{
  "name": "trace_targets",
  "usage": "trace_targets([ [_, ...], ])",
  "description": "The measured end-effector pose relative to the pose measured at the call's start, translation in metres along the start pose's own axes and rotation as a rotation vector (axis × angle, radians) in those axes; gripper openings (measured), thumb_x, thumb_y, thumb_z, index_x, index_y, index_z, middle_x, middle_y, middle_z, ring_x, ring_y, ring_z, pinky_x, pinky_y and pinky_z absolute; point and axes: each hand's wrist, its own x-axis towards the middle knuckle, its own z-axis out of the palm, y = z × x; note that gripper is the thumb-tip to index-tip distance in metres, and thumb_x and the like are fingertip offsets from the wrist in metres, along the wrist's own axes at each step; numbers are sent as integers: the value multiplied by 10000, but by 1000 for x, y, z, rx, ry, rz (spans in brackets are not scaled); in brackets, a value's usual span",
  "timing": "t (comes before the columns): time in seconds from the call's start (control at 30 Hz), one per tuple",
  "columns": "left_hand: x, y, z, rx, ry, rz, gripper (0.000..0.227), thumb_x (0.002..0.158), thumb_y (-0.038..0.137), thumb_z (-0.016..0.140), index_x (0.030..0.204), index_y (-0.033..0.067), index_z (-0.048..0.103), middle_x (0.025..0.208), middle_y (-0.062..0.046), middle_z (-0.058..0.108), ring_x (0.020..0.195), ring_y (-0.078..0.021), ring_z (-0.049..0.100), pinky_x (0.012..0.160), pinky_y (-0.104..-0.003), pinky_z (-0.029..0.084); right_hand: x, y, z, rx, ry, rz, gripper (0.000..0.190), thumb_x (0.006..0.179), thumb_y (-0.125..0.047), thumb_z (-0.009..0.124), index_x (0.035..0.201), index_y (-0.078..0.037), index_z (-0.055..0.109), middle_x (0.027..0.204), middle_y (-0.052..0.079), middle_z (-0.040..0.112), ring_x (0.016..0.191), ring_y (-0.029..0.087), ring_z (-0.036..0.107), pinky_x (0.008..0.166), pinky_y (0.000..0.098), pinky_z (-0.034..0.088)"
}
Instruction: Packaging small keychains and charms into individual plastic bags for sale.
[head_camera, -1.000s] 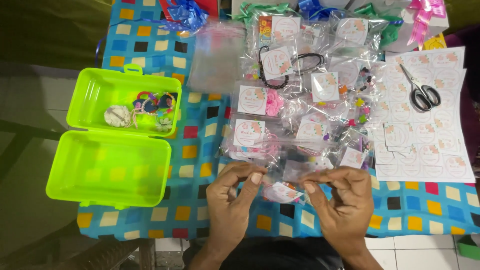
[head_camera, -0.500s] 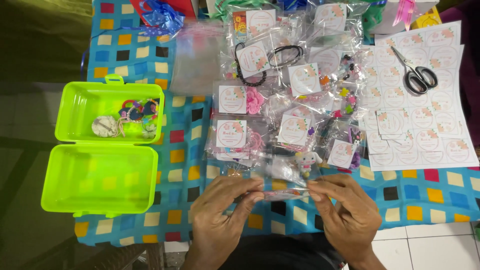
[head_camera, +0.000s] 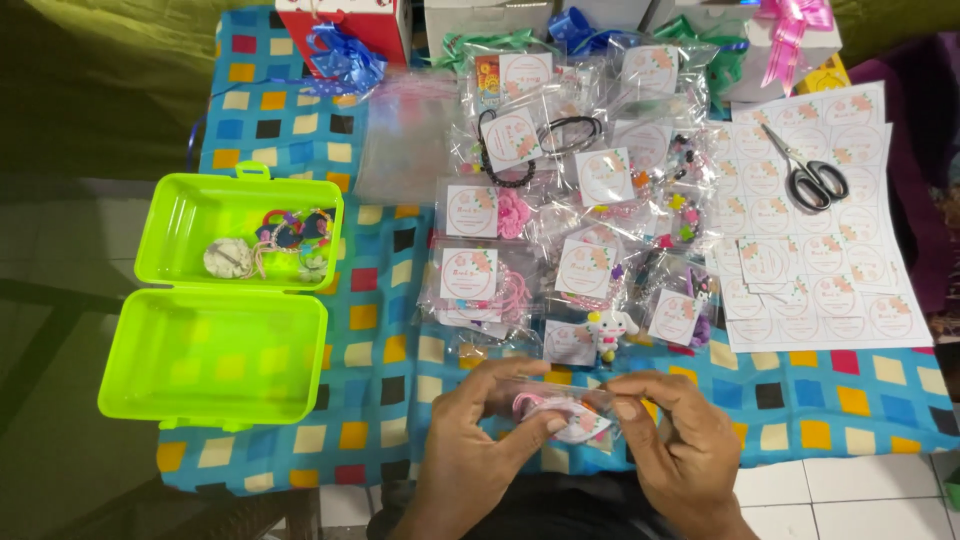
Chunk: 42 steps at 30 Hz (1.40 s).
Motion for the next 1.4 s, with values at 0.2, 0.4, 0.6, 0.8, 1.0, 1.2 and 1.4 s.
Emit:
trace_targets([
  [0.2, 3, -13, 0, 1, 171, 178, 190, 797, 201, 872, 940, 102, 796, 873, -22, 812, 757, -102, 722, 667, -260, 611, 15, -8, -1, 262, -285, 287, 182, 803, -192, 823, 902, -41, 811, 1004, 71, 866, 873, 123, 777, 697, 264, 609],
  [0.4, 10, -21, 3, 41, 227, 160, 166, 780, 198, 886, 900, 117, 805, 846, -31, 822, 746, -135, 761, 647, -285, 643, 15, 1, 13, 250, -193, 223, 113, 817, -141, 826, 788, -59, 752, 869, 49, 820, 775, 105, 729, 622, 255, 573],
  [0.6, 16, -23, 2, 21, 250, 93, 203, 746, 210, 907, 894, 98, 826, 843, -41, 841, 797, -144, 796, 665, -288, 687, 18, 3, 17, 201, -198, 322, 138, 811, -161, 845, 812, -40, 778, 725, 19, 711, 671, 99, 599, 550, 304, 511],
  [0.8, 24, -31, 0, -18, 239, 237, 210, 787, 198, 879, 929, 73, 788, 828, -52, 781, 768, -154, 753, 638, -294, 651, 34, -5, 15, 255, -255, 171, 127, 850, -89, 812, 769, -80, 715, 702, -1, 548, 632, 88, 466, 525, 254, 385],
  [1.0, 17, -2, -15, -123, 142, 217, 398, 870, 439, 729, 1088, 115, 805, 1006, -57, 819, 860, -175, 808, 716, -303, 656, 66, -34, 1, 164, -315, 162, 91, 856, -143, 787, 898, -67, 812, 795, 16, 776, 706, 101, 683, 586, 259, 564],
  [1.2, 20, -41, -28, 233, 321, 491, 247, 967, 250, 629, 1115, 100, 759, 1011, -27, 821, 872, -157, 786, 705, -270, 670, 123, -11, -21, 104, -137, 262, 84, 933, -69, 732, 1013, -44, 736, 865, 76, 797, 748, 161, 731, 654, 274, 628],
  [1.4, 20, -57, -25, 332, 310, 424, 261, 962, 293, 624, 1083, 146, 802, 982, -1, 839, 868, -137, 797, 633, -267, 651, 227, -11, -6, 173, -76, 145, 310, 1015, -81, 702, 1300, -53, 586, 993, 108, 721, 901, 168, 712, 758, 272, 625],
])
